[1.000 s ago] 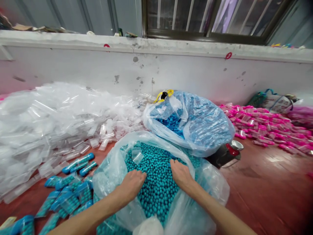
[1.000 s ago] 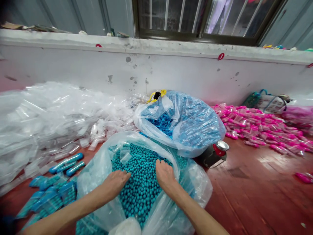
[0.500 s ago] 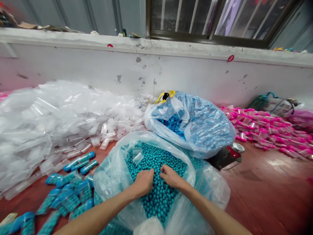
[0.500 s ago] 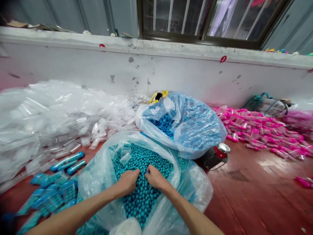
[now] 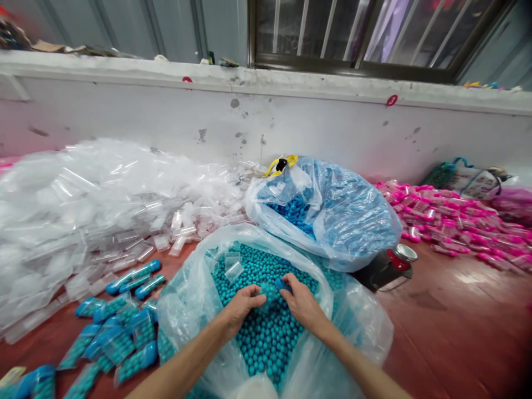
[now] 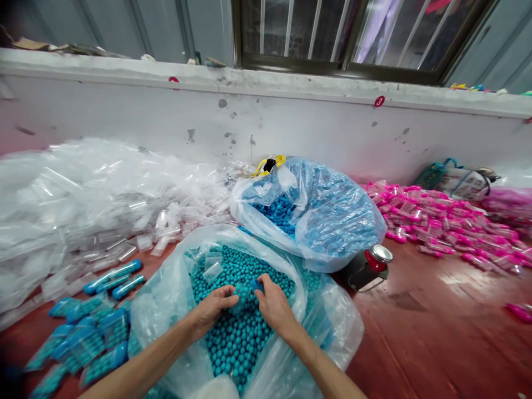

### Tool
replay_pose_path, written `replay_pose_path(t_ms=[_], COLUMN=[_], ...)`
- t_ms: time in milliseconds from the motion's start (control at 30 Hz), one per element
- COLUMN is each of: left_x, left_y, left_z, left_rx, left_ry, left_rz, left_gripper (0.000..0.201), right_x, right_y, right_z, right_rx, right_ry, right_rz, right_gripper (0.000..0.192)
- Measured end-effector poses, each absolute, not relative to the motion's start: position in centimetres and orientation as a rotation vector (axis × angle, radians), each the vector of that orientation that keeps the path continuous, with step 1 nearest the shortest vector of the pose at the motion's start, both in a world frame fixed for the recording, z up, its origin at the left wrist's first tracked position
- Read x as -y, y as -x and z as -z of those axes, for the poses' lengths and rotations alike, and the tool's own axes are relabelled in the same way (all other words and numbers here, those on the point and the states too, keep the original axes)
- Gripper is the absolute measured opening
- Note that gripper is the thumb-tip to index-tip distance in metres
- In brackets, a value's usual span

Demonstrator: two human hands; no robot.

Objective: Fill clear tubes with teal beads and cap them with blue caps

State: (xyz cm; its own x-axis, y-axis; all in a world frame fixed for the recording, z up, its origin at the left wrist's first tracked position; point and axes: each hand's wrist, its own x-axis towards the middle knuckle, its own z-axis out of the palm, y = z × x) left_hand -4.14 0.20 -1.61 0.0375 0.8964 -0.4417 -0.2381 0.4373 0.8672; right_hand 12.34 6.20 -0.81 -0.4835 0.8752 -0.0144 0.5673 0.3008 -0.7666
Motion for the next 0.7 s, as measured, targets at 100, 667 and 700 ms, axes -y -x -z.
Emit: replay_pose_path(t_ms=[100, 667, 700], left_x=[-0.1, 1.3, 1.5], left_y=[3.9, 1.7, 1.6], left_z=[1.6, 0.3, 0.4], left_rx=[-1.201, -1.183, -1.193], left_ry=[-0.763, -0.763, -0.741], left_rz=[-1.07, -1.128, -1.148], left_gripper=[0.032, 0.066, 0.068], right_x=[-5.6, -4.2, -4.0], right_y=[-12.1, -11.2, -11.1], right_z=[0.1, 0.0, -0.1], right_rx=[2.209, 1.926, 1.928], right_ry=[1.273, 1.109, 1.089], right_rz=[-0.944, -1.424, -1.418], right_gripper=[0.027, 0.03, 0.03])
